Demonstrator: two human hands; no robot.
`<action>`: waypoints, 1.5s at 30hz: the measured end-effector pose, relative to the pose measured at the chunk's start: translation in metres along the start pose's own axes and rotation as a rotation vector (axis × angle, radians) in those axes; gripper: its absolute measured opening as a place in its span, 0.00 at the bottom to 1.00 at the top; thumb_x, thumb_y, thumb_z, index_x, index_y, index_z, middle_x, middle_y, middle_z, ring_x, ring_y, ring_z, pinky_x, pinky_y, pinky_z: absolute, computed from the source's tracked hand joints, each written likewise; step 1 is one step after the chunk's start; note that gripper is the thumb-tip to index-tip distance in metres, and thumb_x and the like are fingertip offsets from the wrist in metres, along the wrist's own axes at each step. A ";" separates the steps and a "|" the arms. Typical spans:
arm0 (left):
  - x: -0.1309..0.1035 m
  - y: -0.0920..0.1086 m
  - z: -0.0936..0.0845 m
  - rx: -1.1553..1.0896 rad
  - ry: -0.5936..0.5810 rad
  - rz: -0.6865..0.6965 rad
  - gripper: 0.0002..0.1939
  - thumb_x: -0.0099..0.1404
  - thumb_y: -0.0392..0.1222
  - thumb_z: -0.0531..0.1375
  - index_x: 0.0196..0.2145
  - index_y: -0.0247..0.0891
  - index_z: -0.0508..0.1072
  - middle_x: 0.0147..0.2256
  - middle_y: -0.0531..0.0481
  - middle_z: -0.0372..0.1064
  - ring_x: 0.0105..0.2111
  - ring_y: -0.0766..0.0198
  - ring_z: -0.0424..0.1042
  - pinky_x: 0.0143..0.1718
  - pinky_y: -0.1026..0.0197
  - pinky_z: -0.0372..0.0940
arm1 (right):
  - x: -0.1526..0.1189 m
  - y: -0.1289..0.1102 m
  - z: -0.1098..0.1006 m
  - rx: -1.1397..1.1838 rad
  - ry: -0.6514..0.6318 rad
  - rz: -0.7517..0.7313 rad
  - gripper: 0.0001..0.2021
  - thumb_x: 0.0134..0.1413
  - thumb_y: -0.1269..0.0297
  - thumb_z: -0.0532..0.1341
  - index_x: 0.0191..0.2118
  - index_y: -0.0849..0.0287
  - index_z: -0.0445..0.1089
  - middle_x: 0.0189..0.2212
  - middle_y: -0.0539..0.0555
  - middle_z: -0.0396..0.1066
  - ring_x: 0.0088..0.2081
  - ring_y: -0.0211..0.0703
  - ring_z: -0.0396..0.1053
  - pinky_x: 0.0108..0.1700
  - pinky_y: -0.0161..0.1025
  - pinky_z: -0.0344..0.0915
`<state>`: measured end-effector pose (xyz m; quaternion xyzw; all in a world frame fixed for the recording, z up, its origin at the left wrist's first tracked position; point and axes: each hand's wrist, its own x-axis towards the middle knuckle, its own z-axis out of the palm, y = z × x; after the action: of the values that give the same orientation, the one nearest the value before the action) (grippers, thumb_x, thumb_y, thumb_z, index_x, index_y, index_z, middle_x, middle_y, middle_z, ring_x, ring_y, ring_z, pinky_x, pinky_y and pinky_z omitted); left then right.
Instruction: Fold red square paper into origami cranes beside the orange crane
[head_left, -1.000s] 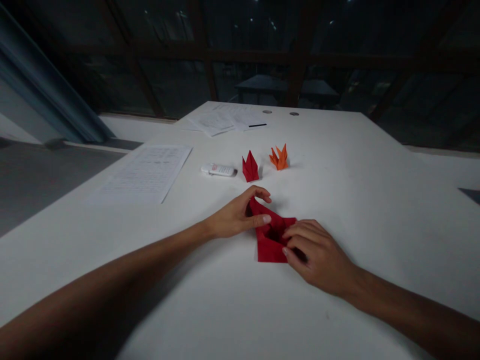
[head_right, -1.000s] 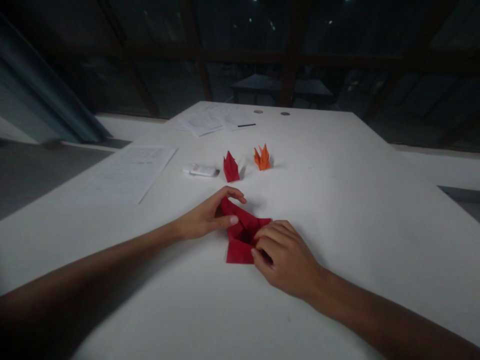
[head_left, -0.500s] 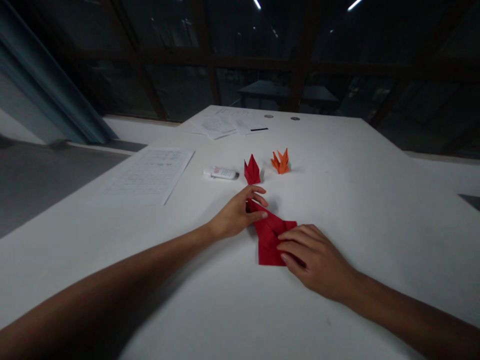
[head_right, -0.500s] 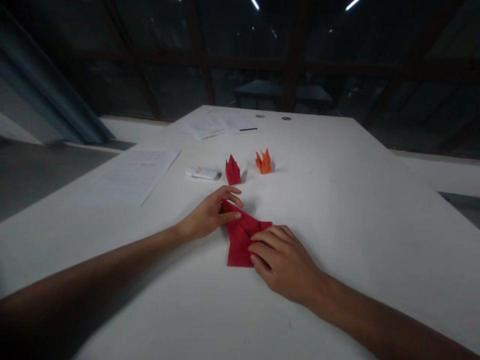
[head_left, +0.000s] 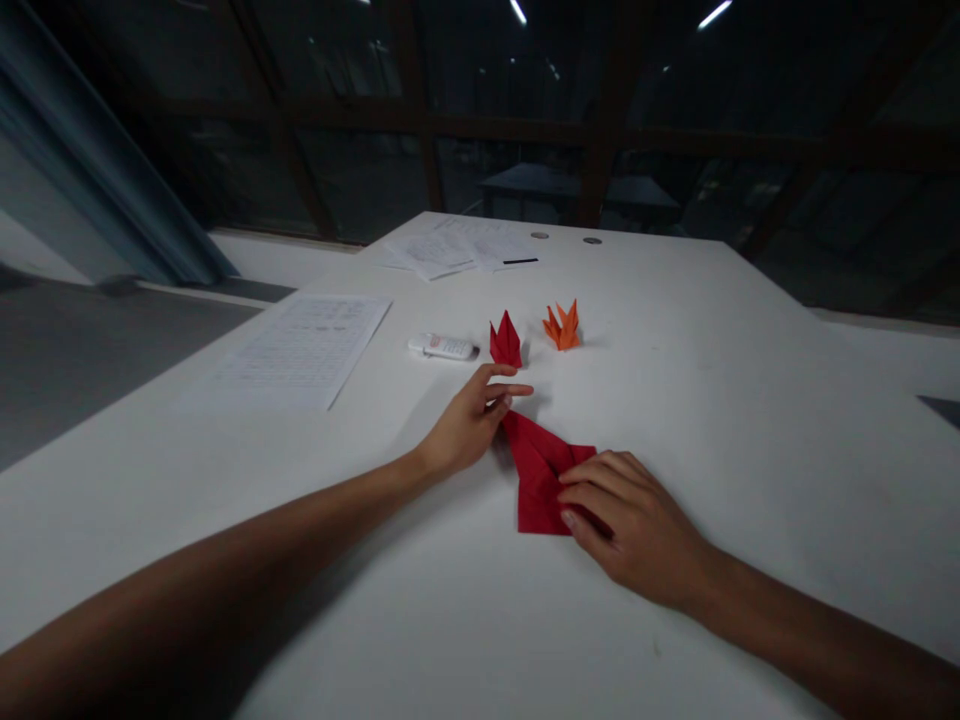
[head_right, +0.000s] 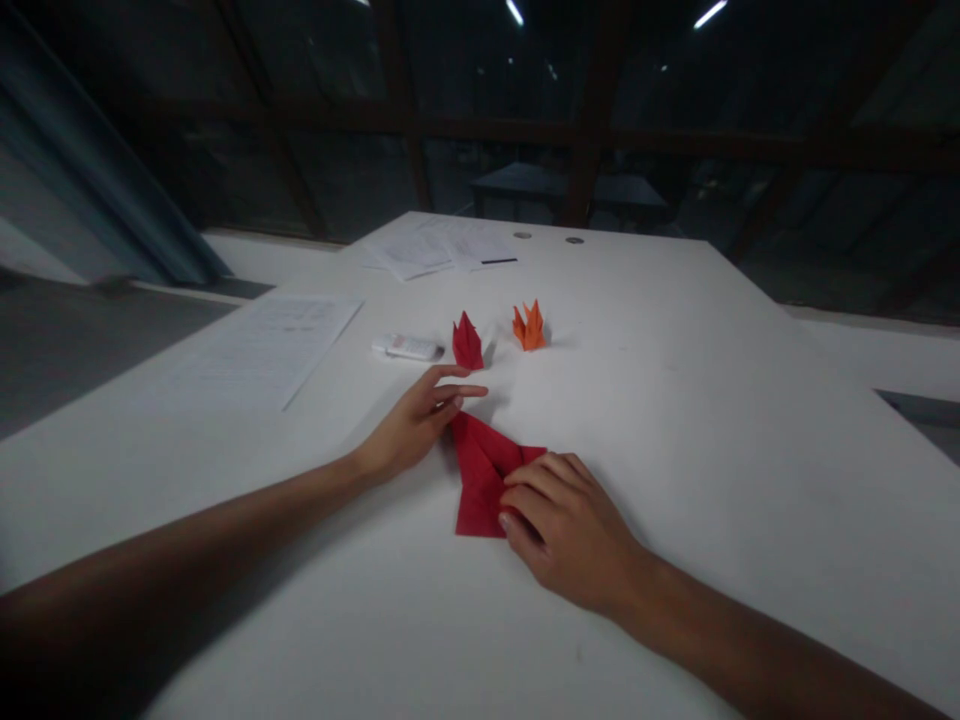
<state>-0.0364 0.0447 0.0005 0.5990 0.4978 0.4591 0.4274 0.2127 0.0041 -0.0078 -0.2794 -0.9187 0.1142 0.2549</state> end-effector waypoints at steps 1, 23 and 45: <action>0.000 0.000 0.000 -0.014 0.013 -0.001 0.16 0.72 0.46 0.56 0.54 0.40 0.62 0.52 0.40 0.76 0.30 0.68 0.67 0.32 0.64 0.58 | 0.000 0.000 0.000 0.000 0.003 0.006 0.05 0.65 0.67 0.62 0.43 0.56 0.75 0.45 0.54 0.78 0.47 0.50 0.70 0.51 0.53 0.65; -0.013 0.007 0.000 0.332 -0.205 0.172 0.26 0.60 0.32 0.65 0.55 0.42 0.67 0.49 0.48 0.70 0.33 0.68 0.72 0.37 0.63 0.68 | 0.008 0.006 -0.001 -0.034 0.077 0.370 0.10 0.60 0.61 0.66 0.46 0.53 0.73 0.48 0.55 0.76 0.51 0.55 0.69 0.53 0.56 0.63; -0.016 -0.006 0.009 0.109 0.247 0.543 0.18 0.66 0.34 0.65 0.51 0.45 0.68 0.44 0.49 0.65 0.41 0.66 0.70 0.37 0.65 0.71 | 0.011 0.030 0.000 1.032 0.342 0.545 0.13 0.62 0.55 0.66 0.49 0.50 0.70 0.56 0.54 0.69 0.54 0.47 0.71 0.55 0.44 0.69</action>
<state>-0.0302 0.0297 -0.0096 0.6720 0.3917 0.5983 0.1926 0.2181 0.0350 -0.0139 -0.3593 -0.5864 0.5594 0.4628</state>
